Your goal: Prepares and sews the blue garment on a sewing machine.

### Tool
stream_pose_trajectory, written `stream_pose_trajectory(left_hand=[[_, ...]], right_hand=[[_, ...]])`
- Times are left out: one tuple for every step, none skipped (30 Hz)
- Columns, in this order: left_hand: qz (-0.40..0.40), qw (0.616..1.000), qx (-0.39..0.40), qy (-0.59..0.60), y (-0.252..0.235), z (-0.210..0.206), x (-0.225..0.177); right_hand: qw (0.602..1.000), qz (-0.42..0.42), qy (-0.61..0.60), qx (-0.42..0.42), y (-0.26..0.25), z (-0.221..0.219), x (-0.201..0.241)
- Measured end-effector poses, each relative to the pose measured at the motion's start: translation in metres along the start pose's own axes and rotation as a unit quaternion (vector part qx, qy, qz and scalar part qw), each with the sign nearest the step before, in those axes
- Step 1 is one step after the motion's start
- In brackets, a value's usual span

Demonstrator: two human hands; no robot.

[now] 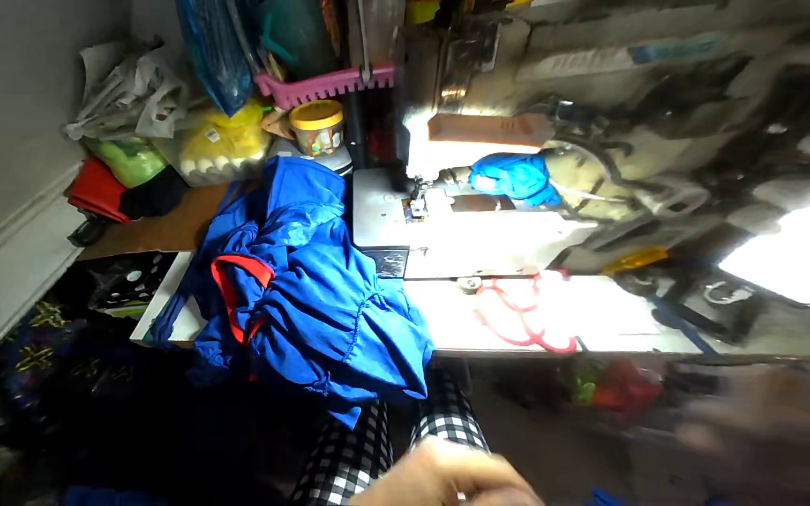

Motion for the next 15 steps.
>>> stream_pose_trajectory(left_hand=[[0.013,0.998,-0.065,0.02,-0.001,0.02,-0.001],[0.029,0.992,-0.119,0.036,0.0,0.037,0.001],[0.052,0.985,-0.16,0.046,0.003,0.051,0.005],[0.077,0.978,-0.185,0.058,0.008,0.061,0.009],[0.095,0.972,-0.2,0.073,0.014,0.066,0.011],[0.106,0.967,-0.214,0.089,0.019,0.068,0.011],[0.107,0.962,-0.233,0.096,0.023,0.069,0.01],[0.103,0.955,-0.26,0.1,0.028,0.071,0.009],[0.094,0.949,-0.282,0.106,0.033,0.076,0.007],[0.079,0.948,-0.282,0.121,0.038,0.081,0.004],[0.062,0.95,-0.27,0.145,0.043,0.087,0.0],[0.044,0.948,-0.256,0.185,0.048,0.091,-0.005],[0.024,0.939,-0.252,0.233,0.05,0.093,-0.011],[0.014,0.929,-0.251,0.272,0.052,0.091,-0.017],[0.009,0.918,-0.251,0.306,0.051,0.088,-0.022]], right_hand=[[0.999,-0.029,0.005,0.021,-0.006,-0.017,-0.022],[0.998,-0.058,-0.002,0.032,-0.011,-0.038,-0.043],[0.995,-0.077,-0.025,0.051,-0.016,-0.059,-0.062],[0.991,-0.092,-0.061,0.077,-0.02,-0.08,-0.077],[0.983,-0.105,-0.097,0.117,-0.022,-0.099,-0.09],[0.972,-0.117,-0.127,0.16,-0.022,-0.116,-0.1],[0.96,-0.132,-0.143,0.202,-0.021,-0.129,-0.107],[0.949,-0.145,-0.151,0.237,-0.02,-0.138,-0.112],[0.937,-0.154,-0.153,0.272,-0.018,-0.144,-0.114],[0.927,-0.162,-0.152,0.303,-0.017,-0.144,-0.115],[0.922,-0.164,-0.146,0.317,-0.017,-0.139,-0.115],[0.927,-0.158,-0.14,0.309,-0.018,-0.127,-0.115],[0.941,-0.147,-0.135,0.272,-0.022,-0.111,-0.116],[0.959,-0.142,-0.13,0.206,-0.027,-0.094,-0.119],[0.974,-0.147,-0.124,0.118,-0.032,-0.08,-0.123]])
Point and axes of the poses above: each hand's wrist, its own y-axis away from the middle knuckle, its own z-axis out of the back of the hand, x = y × z, the point moved 8 cm from there along -y, towards the middle knuckle, and after that the axes turned 2 degrees about -z, right-handed, at the moved point
